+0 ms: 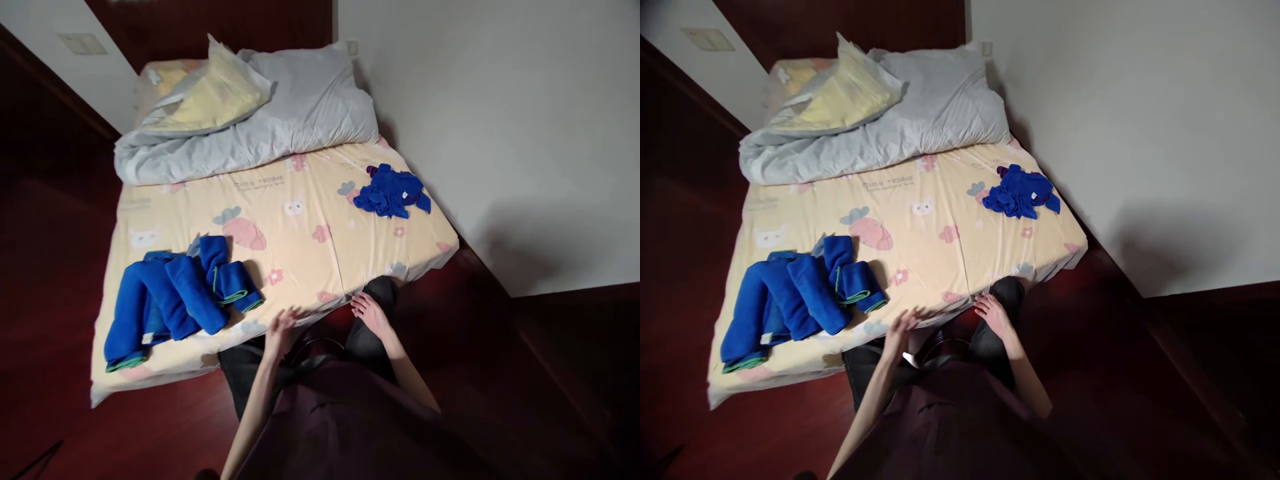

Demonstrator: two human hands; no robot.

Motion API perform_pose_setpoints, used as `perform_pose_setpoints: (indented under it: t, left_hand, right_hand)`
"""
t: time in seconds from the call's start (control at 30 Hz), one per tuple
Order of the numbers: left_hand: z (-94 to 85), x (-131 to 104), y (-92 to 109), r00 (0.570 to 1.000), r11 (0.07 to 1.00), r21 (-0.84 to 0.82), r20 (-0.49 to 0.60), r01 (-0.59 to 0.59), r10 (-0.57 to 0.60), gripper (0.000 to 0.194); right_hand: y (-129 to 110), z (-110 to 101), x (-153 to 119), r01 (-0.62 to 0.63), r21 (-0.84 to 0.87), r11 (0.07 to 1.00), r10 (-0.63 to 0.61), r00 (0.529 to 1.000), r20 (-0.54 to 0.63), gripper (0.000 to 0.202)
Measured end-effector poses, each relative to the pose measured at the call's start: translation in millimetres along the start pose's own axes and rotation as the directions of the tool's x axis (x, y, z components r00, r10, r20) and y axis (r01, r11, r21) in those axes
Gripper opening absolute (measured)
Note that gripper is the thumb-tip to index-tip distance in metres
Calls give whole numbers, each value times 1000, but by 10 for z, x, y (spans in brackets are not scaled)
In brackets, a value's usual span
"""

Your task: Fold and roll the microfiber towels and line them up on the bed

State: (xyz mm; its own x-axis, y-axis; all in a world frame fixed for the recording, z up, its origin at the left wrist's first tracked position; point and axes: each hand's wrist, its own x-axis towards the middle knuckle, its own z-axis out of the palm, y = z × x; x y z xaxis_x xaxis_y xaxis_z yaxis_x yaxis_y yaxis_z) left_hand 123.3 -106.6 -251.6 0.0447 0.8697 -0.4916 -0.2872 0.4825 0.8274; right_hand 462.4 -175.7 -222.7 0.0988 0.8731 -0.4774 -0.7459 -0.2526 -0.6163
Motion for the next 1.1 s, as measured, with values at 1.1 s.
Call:
perform_pose_setpoints:
  t: [1.1]
  left_hand:
    - [-92,1556,1878,846,629,736,-149,-250,511,61]
  right_hand:
    - [60,-25,127,-81,85,993,73,992,103,32]
